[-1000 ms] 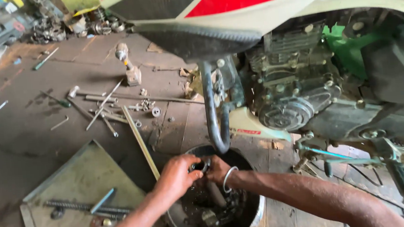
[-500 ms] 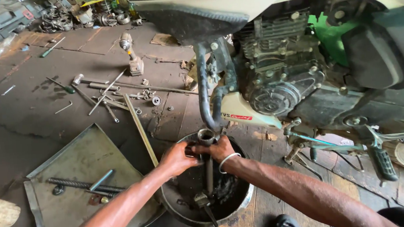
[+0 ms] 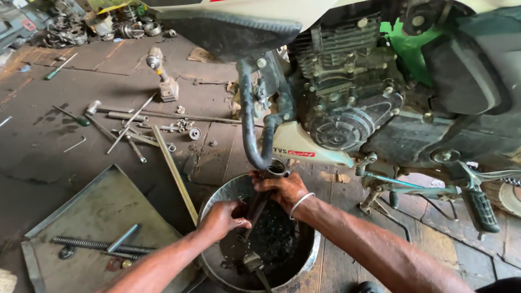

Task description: Repairing or servicing the front fork assembly of a motorcycle in a workshop.

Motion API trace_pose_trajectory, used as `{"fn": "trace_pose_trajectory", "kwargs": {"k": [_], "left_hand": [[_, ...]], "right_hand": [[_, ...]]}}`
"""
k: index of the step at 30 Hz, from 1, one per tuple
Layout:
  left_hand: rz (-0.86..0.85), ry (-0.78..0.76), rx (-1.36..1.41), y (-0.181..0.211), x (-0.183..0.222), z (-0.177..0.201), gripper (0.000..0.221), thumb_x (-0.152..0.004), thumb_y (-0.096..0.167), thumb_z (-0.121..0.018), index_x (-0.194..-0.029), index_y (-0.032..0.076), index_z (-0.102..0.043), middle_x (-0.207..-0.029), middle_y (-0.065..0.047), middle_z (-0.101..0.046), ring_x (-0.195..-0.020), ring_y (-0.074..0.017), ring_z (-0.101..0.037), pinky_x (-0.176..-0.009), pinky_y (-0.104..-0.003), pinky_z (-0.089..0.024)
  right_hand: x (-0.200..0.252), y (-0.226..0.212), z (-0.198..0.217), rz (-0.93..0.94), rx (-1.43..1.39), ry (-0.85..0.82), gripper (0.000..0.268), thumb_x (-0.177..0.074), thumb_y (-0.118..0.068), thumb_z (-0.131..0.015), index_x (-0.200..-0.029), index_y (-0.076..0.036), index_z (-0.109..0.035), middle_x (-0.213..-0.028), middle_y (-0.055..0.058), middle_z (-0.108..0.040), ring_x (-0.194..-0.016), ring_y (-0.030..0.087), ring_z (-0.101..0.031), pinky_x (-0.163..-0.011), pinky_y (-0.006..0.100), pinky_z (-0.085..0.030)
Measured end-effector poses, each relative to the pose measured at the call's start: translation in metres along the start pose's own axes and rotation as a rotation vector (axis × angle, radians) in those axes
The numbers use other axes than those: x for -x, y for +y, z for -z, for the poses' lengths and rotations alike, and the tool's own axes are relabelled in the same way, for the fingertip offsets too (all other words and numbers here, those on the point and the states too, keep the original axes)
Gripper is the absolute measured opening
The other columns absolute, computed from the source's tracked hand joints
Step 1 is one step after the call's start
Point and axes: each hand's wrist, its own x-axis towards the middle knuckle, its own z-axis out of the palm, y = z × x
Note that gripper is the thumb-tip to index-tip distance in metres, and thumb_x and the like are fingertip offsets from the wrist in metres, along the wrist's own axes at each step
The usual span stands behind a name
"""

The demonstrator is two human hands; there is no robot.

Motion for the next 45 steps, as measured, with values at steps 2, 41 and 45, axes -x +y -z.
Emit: {"fn": "trace_pose_trajectory", "kwargs": {"k": [2,41,45], "left_hand": [[0.004,0.025,0.091,0.018,-0.007,0.008,0.055,-0.064,0.037,-0.094,-0.104,0.004,-0.075,-0.093,-0.013,-0.079,-0.084,-0.0239,-0.078,-0.078,-0.038,-0.059],[0.078,0.174,0.101,0.054,-0.001,-0.007,0.014,-0.077,0.000,-0.064,-0.087,0.009,-0.062,-0.081,-0.014,-0.071,-0.075,-0.0362,-0.071,-0.065,-0.049,-0.056],[0.068,0.225,0.100,0.047,-0.001,-0.002,0.023,-0.078,0.000,-0.072,-0.098,0.011,-0.072,-0.094,-0.016,-0.077,-0.090,-0.0378,-0.074,-0.073,-0.047,-0.058]], "right_hand": [[-0.007,0.007,0.010,0.016,0.003,-0.022,0.039,-0.077,0.009,-0.071,-0.116,0.009,-0.072,-0.110,0.015,-0.076,-0.089,0.021,-0.073,-0.082,0.035,-0.062],[-0.014,0.052,0.039,-0.555,0.960,-0.127,0.032,-0.084,-0.015,-0.075,-0.114,-0.005,-0.072,-0.082,0.017,-0.071,-0.085,0.039,-0.073,-0.077,0.052,-0.058],[0.015,0.044,0.036,0.715,1.657,-0.294,0.040,-0.071,-0.013,-0.075,-0.111,-0.009,-0.079,-0.133,0.038,-0.057,-0.121,0.051,-0.055,-0.102,0.060,-0.049]]}}
